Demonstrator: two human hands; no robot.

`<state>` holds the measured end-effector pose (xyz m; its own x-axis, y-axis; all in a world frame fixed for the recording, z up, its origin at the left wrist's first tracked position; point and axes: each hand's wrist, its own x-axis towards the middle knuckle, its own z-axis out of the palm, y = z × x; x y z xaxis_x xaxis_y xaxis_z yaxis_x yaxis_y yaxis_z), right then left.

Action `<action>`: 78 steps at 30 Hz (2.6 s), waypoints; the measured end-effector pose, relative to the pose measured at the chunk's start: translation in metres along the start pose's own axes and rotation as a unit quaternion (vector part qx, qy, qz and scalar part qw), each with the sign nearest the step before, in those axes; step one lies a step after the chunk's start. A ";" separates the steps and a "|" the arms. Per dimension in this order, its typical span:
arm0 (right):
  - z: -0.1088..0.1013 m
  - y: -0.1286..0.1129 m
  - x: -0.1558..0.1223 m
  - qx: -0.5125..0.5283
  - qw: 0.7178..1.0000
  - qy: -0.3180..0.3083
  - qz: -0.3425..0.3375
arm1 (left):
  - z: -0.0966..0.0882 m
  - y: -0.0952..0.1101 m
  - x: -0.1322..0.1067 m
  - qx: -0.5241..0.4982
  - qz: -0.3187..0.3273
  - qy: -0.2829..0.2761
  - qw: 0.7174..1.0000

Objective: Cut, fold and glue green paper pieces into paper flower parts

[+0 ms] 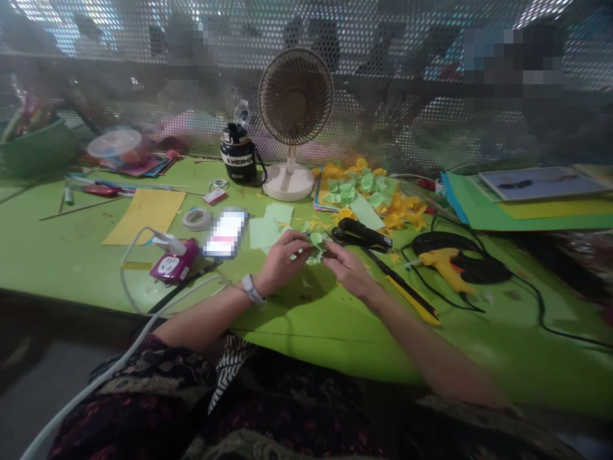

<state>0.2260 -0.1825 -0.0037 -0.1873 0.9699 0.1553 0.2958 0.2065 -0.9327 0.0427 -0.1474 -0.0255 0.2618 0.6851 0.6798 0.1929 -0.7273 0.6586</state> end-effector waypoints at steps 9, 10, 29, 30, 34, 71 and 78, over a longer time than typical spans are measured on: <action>0.000 -0.008 -0.002 -0.018 0.999 0.028 0.041 | 0.000 0.005 0.003 -0.008 -0.022 0.021 1.000; 0.001 -0.008 -0.002 -0.012 0.999 0.022 0.041 | 0.000 0.006 0.003 -0.005 -0.027 0.019 0.999; 0.003 -0.003 -0.001 0.070 0.994 0.077 0.041 | 0.004 0.009 0.003 -0.272 -0.348 0.036 0.897; 0.003 -0.003 -0.001 0.074 0.994 0.074 0.039 | 0.005 0.009 0.002 -0.297 -0.363 0.035 0.882; 0.003 -0.003 0.000 0.065 0.996 0.056 0.034 | 0.008 0.011 0.001 -0.375 -0.398 0.030 0.837; -0.005 -0.008 -0.001 -0.119 0.988 0.081 -0.058 | 0.002 0.013 0.001 -0.256 -0.358 -0.028 0.897; -0.006 -0.004 -0.001 -0.102 0.991 0.073 -0.052 | 0.001 0.015 0.001 -0.270 -0.363 -0.004 0.892</action>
<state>0.2303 -0.1836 0.0016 -0.0930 0.9475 0.3060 0.4688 0.3128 -0.8261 0.0468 -0.1573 -0.0149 0.2597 0.9656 0.0097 -0.1695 0.0357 0.9849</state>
